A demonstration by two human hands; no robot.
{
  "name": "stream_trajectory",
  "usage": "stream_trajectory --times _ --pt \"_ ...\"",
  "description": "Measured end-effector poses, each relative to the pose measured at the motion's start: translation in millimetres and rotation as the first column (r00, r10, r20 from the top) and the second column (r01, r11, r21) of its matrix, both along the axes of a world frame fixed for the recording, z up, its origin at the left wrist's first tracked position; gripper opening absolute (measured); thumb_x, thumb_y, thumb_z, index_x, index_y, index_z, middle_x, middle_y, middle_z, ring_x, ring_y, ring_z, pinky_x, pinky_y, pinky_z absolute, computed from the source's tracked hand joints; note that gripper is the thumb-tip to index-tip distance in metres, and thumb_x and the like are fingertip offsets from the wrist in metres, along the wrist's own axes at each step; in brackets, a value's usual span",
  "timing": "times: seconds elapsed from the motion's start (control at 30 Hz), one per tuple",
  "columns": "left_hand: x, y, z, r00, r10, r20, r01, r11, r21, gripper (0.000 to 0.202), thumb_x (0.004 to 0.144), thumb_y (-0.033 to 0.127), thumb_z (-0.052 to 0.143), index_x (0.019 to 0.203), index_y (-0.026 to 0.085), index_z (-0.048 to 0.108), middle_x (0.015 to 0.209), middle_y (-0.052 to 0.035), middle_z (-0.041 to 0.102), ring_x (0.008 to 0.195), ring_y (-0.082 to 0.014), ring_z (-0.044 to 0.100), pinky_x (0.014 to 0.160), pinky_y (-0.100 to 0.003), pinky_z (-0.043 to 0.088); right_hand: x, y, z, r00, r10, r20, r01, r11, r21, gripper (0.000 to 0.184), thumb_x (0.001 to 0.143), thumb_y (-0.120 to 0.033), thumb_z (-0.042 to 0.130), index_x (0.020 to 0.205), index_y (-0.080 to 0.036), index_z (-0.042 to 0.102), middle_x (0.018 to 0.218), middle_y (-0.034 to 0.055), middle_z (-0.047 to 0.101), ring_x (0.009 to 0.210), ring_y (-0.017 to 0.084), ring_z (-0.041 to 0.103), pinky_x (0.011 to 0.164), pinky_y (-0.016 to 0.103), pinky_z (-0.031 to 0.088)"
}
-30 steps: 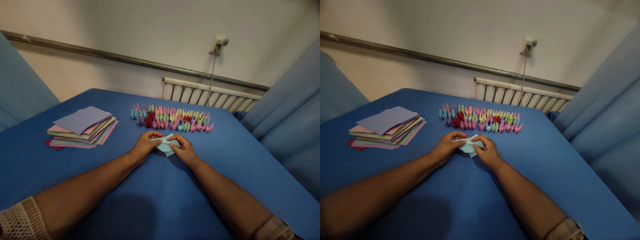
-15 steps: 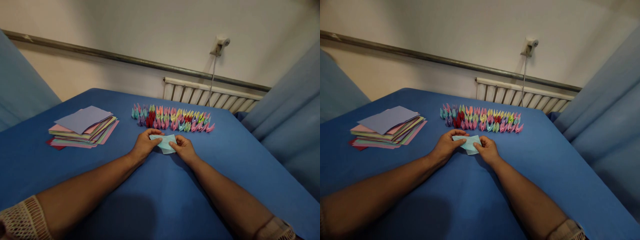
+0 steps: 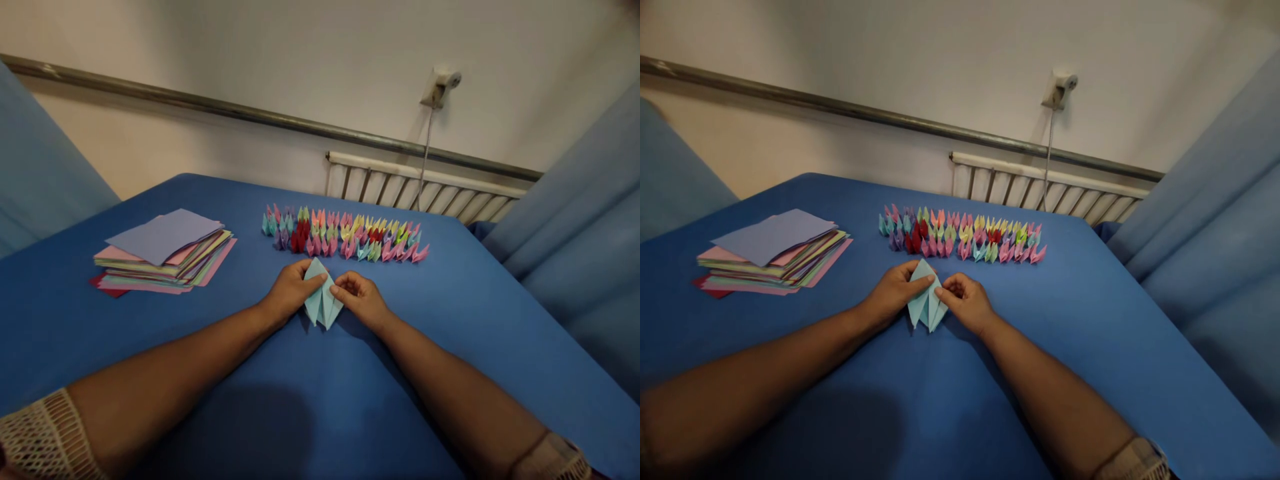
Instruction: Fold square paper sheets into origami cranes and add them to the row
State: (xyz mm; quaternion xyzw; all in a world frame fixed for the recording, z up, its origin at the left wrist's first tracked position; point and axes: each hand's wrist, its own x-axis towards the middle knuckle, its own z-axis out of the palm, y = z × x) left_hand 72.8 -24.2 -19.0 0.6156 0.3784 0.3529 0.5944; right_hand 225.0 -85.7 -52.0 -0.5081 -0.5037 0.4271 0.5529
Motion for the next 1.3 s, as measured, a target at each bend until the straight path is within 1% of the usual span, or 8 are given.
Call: stream_trajectory --times 0.13,0.3,0.53,0.63,0.8,0.87,1.07,1.3 --pt "2 -4 0.8 0.999 -0.031 -0.024 0.032 0.998 0.045 0.030 0.066 0.035 0.073 0.088 0.016 0.064 0.079 -0.0010 0.064 0.071 -0.0162 0.060 0.064 -0.027 0.048 -3 3 1.8 0.999 -0.020 -0.033 0.019 0.999 -0.050 0.032 0.063 -0.046 0.074 0.063 -0.021 0.054 0.050 -0.0064 0.052 0.046 0.009 0.044 0.046 0.023 0.035" --pt "4 -6 -2.2 1.000 -0.016 0.003 0.016 1.000 -0.021 0.041 0.062 0.032 0.076 0.096 0.016 0.061 0.085 -0.0027 0.066 0.073 -0.0179 0.062 0.066 -0.029 0.048 -1 5 4.0 0.982 -0.133 -0.134 0.119 0.987 -0.108 0.040 0.063 -0.055 0.072 0.067 -0.021 0.052 0.048 -0.0068 0.051 0.040 0.008 0.041 0.040 0.022 0.031" --pt "2 -2 -8.6 0.992 -0.085 -0.088 0.088 0.995 0.036 0.031 0.063 0.028 0.073 0.089 0.018 0.062 0.078 -0.0002 0.066 0.066 -0.0158 0.060 0.060 -0.026 0.045 -3 3 5.8 0.986 -0.099 -0.134 0.091 0.994 -0.063 0.035 0.061 -0.050 0.074 0.069 -0.020 0.055 0.056 -0.0047 0.056 0.050 0.011 0.048 0.048 0.024 0.038" --pt "1 -5 -5.3 0.985 -0.133 -0.107 0.137 0.990 0.028 0.035 0.063 0.031 0.076 0.092 0.017 0.063 0.078 -0.0006 0.065 0.066 -0.0157 0.058 0.059 -0.026 0.044 -1 4 4.2 0.979 -0.142 -0.148 0.133 0.989 -0.069 0.036 0.061 -0.049 0.074 0.063 -0.020 0.053 0.053 -0.0056 0.052 0.048 0.010 0.043 0.047 0.023 0.034" --pt "2 -8 1.8 0.984 -0.140 0.108 0.158 0.970 -0.187 0.036 0.076 0.050 0.066 0.085 0.015 0.063 0.076 -0.0023 0.062 0.069 -0.0163 0.059 0.065 -0.028 0.047 4 7 0.2 0.961 -0.232 -0.151 0.221 0.971 -0.086 0.037 0.064 -0.051 0.072 0.062 -0.019 0.052 0.053 -0.0064 0.049 0.049 0.009 0.040 0.048 0.023 0.032" --pt "2 -8 2.0 0.977 -0.112 0.179 0.158 0.949 -0.271 0.036 0.076 0.050 0.068 0.084 0.015 0.064 0.076 -0.0022 0.063 0.069 -0.0158 0.059 0.067 -0.029 0.048 4 7 -0.7 0.960 -0.237 -0.147 0.226 0.970 -0.084 0.038 0.066 -0.052 0.071 0.062 -0.020 0.052 0.053 -0.0062 0.047 0.050 0.010 0.039 0.048 0.023 0.031" --pt "4 -7 0.4 0.955 -0.080 0.287 0.186 0.912 -0.367 0.035 0.078 0.050 0.068 0.083 0.015 0.066 0.079 -0.0046 0.067 0.073 -0.0167 0.062 0.077 -0.033 0.050 3 5 1.1 0.963 -0.215 -0.164 0.208 0.976 -0.056 0.035 0.068 -0.050 0.070 0.063 -0.020 0.052 0.055 -0.0058 0.046 0.050 0.009 0.037 0.049 0.023 0.030" --pt "2 -11 0.6 0.989 -0.114 0.090 0.134 0.956 -0.261 0.030 0.067 0.037 0.080 0.085 0.017 0.066 0.073 0.0001 0.066 0.063 -0.0132 0.059 0.061 -0.026 0.045 -2 2 8.1 0.967 -0.187 -0.176 0.177 0.982 -0.067 0.035 0.066 -0.052 0.071 0.064 -0.020 0.055 0.055 -0.0054 0.050 0.050 0.010 0.040 0.050 0.024 0.032"
